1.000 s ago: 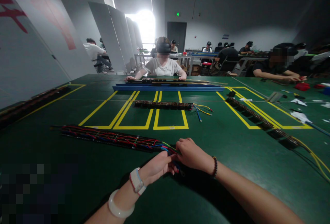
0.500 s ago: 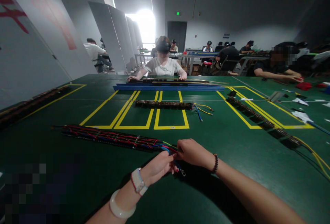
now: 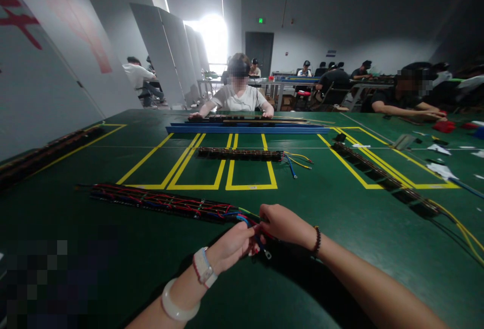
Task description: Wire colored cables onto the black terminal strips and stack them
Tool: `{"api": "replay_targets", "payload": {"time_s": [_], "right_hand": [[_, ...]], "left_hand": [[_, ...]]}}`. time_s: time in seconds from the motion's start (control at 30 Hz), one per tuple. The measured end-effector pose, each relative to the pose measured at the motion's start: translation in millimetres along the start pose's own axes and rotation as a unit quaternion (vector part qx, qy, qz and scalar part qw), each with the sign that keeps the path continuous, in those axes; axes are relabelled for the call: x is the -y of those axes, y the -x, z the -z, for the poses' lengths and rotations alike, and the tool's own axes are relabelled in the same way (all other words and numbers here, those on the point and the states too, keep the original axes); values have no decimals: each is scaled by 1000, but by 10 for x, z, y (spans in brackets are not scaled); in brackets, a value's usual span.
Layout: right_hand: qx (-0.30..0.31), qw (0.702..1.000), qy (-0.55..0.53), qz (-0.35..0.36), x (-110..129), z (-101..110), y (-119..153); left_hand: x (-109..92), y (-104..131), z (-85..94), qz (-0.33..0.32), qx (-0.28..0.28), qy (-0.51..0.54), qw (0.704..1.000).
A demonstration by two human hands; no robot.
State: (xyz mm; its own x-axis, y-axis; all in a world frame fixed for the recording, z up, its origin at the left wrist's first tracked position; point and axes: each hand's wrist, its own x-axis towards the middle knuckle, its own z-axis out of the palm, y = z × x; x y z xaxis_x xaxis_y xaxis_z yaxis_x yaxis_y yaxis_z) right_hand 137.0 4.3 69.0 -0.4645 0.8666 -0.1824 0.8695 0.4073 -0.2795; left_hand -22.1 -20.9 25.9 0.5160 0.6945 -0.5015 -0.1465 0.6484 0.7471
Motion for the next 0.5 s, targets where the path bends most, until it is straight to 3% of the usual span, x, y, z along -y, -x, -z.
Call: {"api": "replay_targets", "payload": {"time_s": [0.5], "right_hand": [[-11,997,66,24,77,-12,42]], "left_hand": [[86,-67,34,-13,-15,3,1000]]}}
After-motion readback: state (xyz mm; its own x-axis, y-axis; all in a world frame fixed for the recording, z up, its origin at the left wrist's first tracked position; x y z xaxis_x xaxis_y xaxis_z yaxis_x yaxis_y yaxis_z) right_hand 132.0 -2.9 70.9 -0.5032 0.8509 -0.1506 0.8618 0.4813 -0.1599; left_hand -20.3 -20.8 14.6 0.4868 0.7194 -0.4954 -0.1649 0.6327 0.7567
